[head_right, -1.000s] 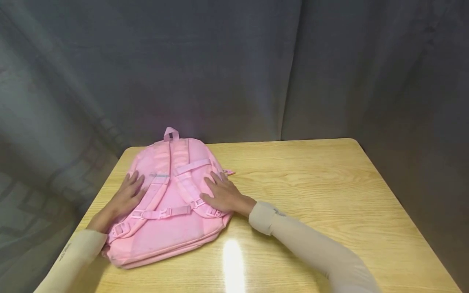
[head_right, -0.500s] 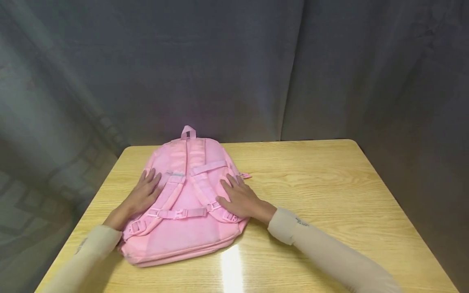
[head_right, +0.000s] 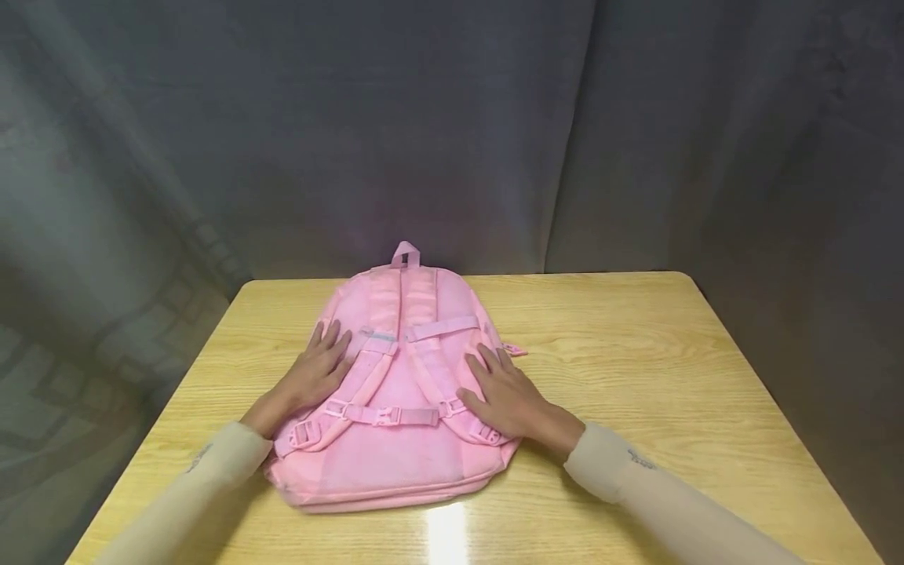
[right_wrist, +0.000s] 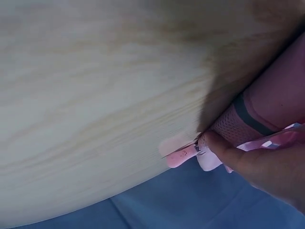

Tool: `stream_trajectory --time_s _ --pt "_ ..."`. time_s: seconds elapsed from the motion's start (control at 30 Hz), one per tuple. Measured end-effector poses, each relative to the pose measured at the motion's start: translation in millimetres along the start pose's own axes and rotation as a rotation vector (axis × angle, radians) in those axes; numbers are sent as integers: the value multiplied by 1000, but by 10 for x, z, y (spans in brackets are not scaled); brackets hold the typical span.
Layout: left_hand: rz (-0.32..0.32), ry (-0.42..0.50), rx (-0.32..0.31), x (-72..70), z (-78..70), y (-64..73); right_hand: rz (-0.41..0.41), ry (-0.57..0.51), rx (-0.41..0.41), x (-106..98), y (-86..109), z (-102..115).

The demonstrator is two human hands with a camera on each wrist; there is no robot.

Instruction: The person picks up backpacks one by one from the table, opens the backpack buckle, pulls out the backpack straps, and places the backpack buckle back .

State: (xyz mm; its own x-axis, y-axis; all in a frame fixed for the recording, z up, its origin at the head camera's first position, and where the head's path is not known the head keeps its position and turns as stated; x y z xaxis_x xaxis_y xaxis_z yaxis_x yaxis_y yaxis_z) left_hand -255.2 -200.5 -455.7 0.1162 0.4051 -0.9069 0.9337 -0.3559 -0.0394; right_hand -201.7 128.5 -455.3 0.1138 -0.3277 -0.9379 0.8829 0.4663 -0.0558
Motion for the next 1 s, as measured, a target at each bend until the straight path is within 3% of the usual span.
stream_trajectory --time_s 0.27,0.63,1.0 --pt "-6 -13 48 118 -237 -115 -40 36 21 -80 221 -158" --pt "50 -5 34 267 -473 -272 -62 58 39 -167 421 -349" --pt "56 -6 60 385 -716 -392 -82 76 60 -247 627 -518"
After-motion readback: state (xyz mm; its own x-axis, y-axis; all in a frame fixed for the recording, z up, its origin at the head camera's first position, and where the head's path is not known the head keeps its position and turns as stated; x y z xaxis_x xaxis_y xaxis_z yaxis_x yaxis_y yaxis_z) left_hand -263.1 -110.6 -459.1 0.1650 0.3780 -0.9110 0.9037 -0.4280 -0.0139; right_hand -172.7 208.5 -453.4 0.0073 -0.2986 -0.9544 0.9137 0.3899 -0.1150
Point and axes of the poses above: each hand's wrist, its own y-axis away from the middle knuckle, its own x-axis out of the palm, z = x × y, the point moved 4 cm from there along -y, towards the middle knuckle, and after that the axes turned 4 degrees about y, right-handed, at the moved point
